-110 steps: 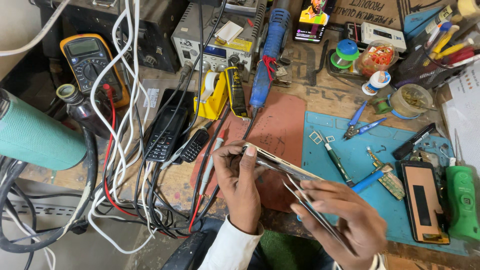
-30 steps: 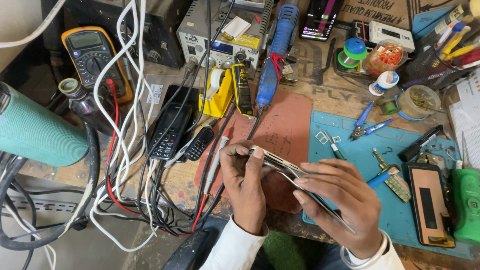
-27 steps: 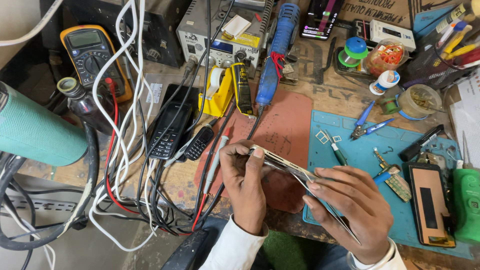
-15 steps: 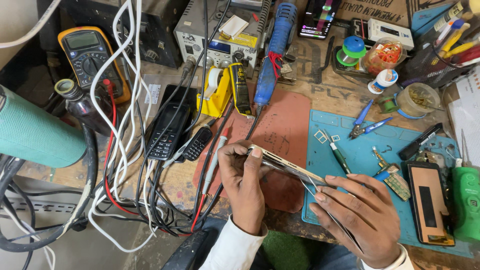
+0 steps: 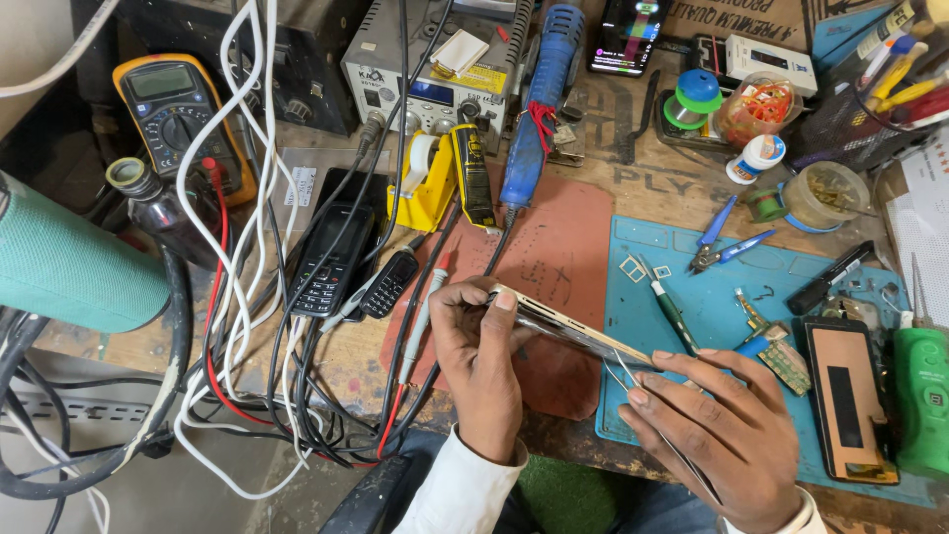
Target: The person uses tweezers and a prying tool to remove adhesive residue from the back of a smartphone chassis. They then align and press the motherboard assembly into the chassis and inspect the fit.
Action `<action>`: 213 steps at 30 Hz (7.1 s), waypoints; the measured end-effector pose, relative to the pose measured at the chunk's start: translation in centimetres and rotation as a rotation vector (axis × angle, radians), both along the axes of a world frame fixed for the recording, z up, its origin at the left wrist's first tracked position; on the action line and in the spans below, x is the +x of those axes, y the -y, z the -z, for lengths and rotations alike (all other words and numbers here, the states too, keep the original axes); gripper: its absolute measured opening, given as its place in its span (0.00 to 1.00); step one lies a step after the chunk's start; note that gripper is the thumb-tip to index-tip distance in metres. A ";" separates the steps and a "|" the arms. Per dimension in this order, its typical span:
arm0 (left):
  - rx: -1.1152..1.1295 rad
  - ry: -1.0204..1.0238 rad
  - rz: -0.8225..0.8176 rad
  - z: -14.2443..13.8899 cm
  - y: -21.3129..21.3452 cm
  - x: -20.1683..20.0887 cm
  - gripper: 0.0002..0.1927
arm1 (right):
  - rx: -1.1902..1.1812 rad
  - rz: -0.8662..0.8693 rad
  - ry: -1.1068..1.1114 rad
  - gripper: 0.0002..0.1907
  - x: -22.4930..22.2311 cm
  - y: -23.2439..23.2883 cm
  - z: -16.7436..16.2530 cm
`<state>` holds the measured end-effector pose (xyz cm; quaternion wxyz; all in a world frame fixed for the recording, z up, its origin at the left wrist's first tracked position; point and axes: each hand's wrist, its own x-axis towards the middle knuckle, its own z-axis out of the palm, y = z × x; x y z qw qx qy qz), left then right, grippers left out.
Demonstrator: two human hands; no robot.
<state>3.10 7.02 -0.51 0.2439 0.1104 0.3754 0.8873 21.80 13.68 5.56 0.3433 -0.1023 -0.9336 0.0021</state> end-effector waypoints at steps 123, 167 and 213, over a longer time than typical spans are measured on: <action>0.368 0.618 0.315 -2.8 3.3 3.8 0.33 | -0.708 0.894 0.251 0.19 -2.2 -1.4 -0.5; 0.480 0.588 0.343 -0.7 0.9 5.6 0.42 | -0.643 0.177 0.013 0.27 -1.3 2.0 -1.2; 0.488 0.541 0.436 -0.9 0.0 5.2 0.48 | -1.850 -0.270 -0.596 0.30 1.7 -2.1 1.6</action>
